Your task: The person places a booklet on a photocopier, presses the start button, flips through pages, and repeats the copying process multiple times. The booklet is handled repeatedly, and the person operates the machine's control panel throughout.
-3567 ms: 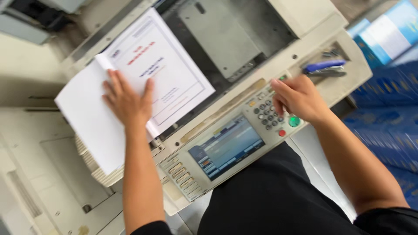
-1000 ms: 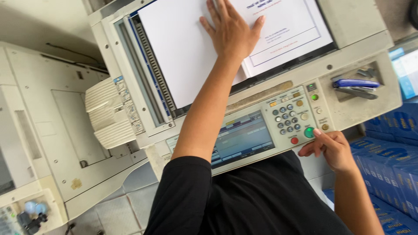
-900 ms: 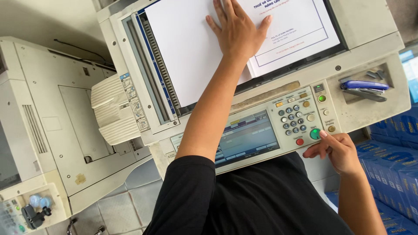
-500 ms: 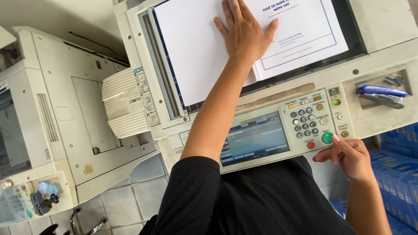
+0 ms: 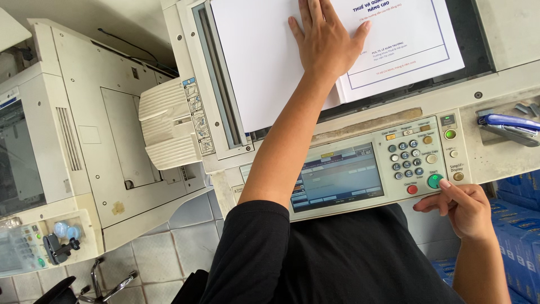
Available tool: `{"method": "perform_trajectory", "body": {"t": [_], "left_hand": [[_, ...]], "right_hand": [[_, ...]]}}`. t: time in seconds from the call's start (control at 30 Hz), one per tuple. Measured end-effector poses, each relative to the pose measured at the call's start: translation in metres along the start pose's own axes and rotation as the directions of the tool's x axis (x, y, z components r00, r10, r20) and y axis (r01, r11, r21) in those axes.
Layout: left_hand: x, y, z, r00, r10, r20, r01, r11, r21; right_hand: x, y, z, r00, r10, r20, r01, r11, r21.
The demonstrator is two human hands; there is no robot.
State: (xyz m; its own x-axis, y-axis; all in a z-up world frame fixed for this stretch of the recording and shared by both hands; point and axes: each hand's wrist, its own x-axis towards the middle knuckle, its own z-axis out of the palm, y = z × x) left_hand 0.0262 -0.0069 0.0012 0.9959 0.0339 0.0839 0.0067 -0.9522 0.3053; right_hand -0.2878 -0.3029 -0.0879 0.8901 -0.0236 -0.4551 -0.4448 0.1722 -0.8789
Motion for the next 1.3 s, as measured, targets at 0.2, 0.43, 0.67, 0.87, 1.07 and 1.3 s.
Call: {"method": "perform_trajectory", "body": {"t": [0.2, 0.43, 0.67, 0.87, 1.07, 1.3], "left_hand": [[0.001, -0.011, -0.006, 0.991, 0.038, 0.126, -0.049, 0.995, 0.089], [-0.001, -0.012, 0.002, 0.998, 0.067, 0.014, -0.068, 0.99, 0.12], [-0.002, -0.013, 0.006, 0.997, 0.076, -0.01, -0.075, 0.99, 0.121], [-0.002, -0.012, 0.007, 0.985, 0.132, -0.115, -0.122, 0.988, 0.092], [-0.002, -0.016, 0.017, 0.981, 0.137, -0.139, -0.125, 0.988, 0.091], [-0.003, -0.03, 0.02, 0.963, 0.142, -0.229, -0.189, 0.962, -0.2]], "right_hand": [[-0.002, 0.001, 0.0, 1.0, 0.02, -0.011, -0.02, 1.0, -0.001], [-0.003, -0.008, 0.005, 0.996, 0.074, -0.041, -0.075, 0.996, -0.041], [-0.001, -0.014, 0.009, 0.978, 0.167, -0.128, -0.182, 0.975, -0.123], [-0.002, -0.019, 0.011, 0.977, 0.186, -0.1, -0.191, 0.981, -0.04], [-0.001, -0.023, 0.007, 0.992, 0.125, -0.016, -0.125, 0.989, -0.075], [-0.001, -0.023, 0.009, 0.992, 0.124, 0.001, -0.123, 0.985, -0.119]]}}
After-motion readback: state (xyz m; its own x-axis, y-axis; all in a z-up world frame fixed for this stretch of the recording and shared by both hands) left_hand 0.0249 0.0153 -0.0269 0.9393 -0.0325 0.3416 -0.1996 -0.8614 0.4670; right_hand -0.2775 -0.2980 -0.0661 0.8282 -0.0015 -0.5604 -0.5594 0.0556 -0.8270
